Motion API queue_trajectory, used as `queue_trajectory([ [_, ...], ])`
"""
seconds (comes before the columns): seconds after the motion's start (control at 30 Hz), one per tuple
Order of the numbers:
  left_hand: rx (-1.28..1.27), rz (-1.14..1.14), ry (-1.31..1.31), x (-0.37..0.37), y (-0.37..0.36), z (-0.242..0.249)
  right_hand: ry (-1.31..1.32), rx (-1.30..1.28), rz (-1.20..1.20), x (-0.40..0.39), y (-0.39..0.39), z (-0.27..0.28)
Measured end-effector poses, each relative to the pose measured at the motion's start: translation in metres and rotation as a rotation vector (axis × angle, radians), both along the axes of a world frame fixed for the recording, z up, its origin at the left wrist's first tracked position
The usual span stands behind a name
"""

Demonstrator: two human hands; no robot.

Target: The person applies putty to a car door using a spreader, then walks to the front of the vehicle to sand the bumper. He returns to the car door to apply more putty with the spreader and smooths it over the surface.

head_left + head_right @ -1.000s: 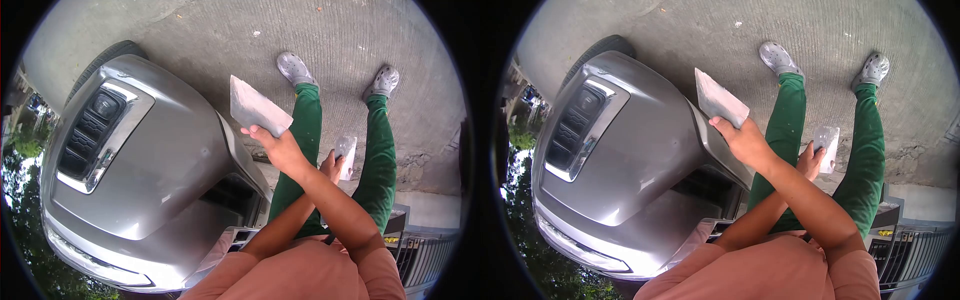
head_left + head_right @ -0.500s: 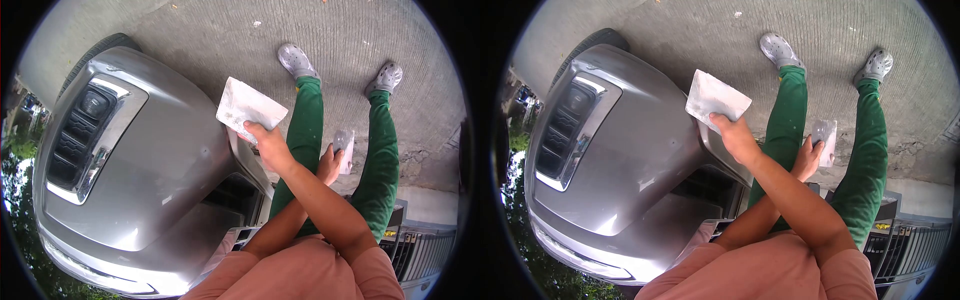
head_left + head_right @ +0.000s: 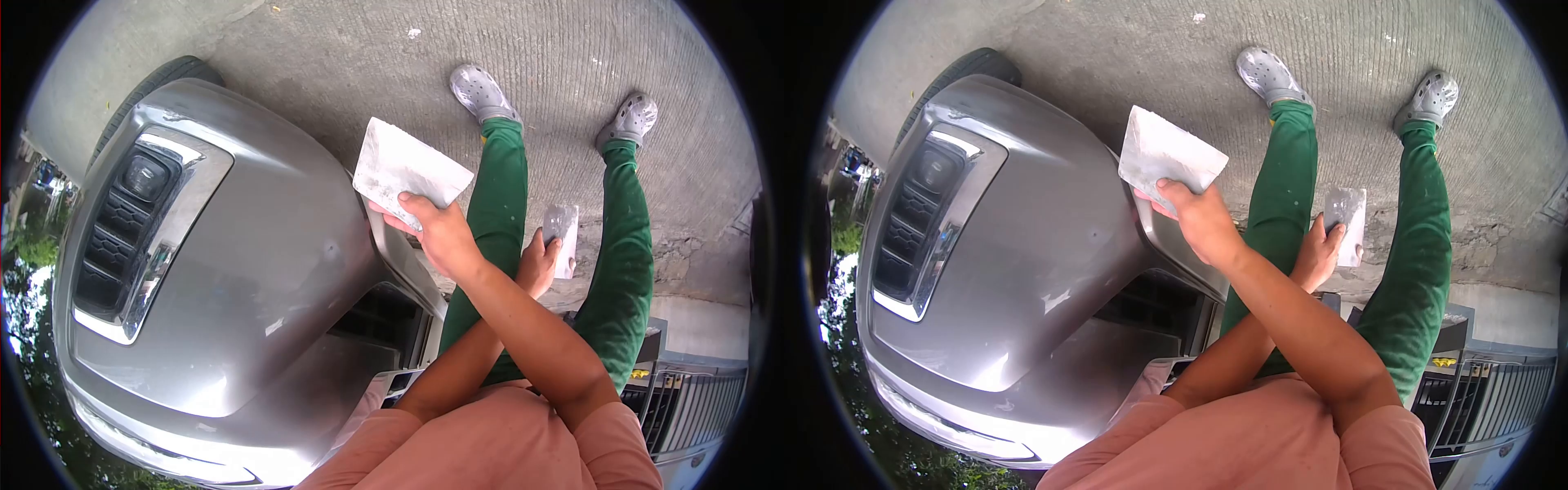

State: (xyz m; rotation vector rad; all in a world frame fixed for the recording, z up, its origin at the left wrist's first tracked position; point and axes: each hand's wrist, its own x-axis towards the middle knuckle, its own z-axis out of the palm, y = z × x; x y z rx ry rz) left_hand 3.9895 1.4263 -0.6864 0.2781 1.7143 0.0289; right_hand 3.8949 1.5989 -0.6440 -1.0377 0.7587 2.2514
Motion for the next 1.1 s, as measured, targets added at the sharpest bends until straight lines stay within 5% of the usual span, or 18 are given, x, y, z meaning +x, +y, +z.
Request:
queue_trajectory([
  [0.6, -0.013, -0.023, 0.011, -0.003, 0.001, 0.001, -0.011, 0.065, 0.092, 0.006, 0.007, 0.000],
  [0.8, 0.011, -0.018, 0.009, -0.004, -0.002, -0.001, -0.328, 0.589, 0.357, 0.005, -0.007, 0.005],
  [1.03, -0.134, -0.139, 0.062, -0.005, 0.010, 0.000, -0.346, 1.121, 0.426, 0.021, 0.012, -0.019],
  [1.1, -0.203, -0.022, 0.017, -0.005, 0.031, 0.013, -0.329, 1.222, 0.466, 0.023, 0.019, -0.027],
])
